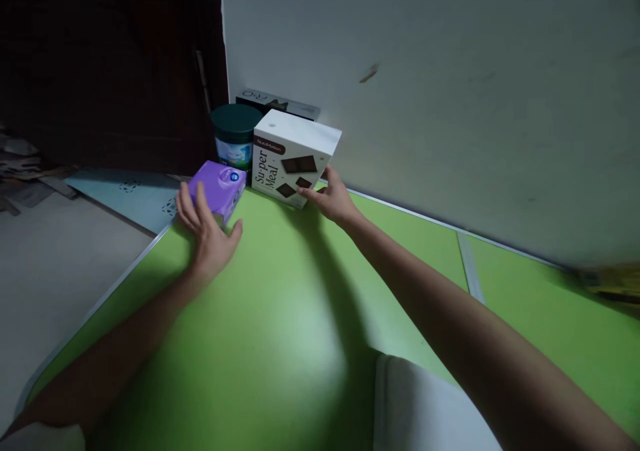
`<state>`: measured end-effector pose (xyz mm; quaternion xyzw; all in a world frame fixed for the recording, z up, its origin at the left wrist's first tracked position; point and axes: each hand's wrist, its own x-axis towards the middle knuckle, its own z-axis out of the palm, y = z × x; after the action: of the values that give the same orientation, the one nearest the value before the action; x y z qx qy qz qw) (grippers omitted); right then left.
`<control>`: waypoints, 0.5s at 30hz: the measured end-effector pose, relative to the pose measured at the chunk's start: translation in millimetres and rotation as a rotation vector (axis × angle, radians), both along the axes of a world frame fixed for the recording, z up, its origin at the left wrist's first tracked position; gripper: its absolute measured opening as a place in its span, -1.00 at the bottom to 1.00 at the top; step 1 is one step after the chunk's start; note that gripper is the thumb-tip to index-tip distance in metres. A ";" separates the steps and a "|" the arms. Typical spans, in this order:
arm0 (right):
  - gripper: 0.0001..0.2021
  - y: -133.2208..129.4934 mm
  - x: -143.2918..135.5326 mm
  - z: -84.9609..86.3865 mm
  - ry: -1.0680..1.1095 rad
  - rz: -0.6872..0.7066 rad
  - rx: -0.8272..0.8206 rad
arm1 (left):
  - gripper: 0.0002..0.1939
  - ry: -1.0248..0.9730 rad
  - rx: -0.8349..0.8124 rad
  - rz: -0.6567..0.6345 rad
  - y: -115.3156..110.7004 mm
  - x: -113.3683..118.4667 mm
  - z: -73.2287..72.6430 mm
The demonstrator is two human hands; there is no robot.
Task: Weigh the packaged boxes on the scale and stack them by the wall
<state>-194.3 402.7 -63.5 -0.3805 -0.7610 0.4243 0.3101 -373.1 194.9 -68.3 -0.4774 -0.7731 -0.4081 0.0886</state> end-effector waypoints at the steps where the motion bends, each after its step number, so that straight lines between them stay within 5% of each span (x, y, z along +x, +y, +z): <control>1: -0.12 -1.3 0.1 2.1 -0.004 -0.020 -0.030 | 0.05 -0.034 0.006 0.029 1.1 -8.3 -0.9; 3: -0.09 -3.9 1.1 5.7 -0.015 -0.039 -0.074 | 0.08 -0.085 -0.005 0.042 2.8 -22.0 -4.0; 8: -0.12 -8.1 4.6 9.1 0.003 -0.044 -0.101 | -0.29 -0.091 0.022 0.063 1.5 -29.3 -8.3; 15: -0.18 -11.0 1.8 9.3 -0.019 -0.079 -0.088 | -0.29 -0.084 -0.003 0.044 3.8 -21.7 -7.8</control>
<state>-192.5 391.7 -54.2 -0.4275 -0.7290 0.4409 0.3023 -394.8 198.7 -76.1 -0.4427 -0.7872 -0.4245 0.0644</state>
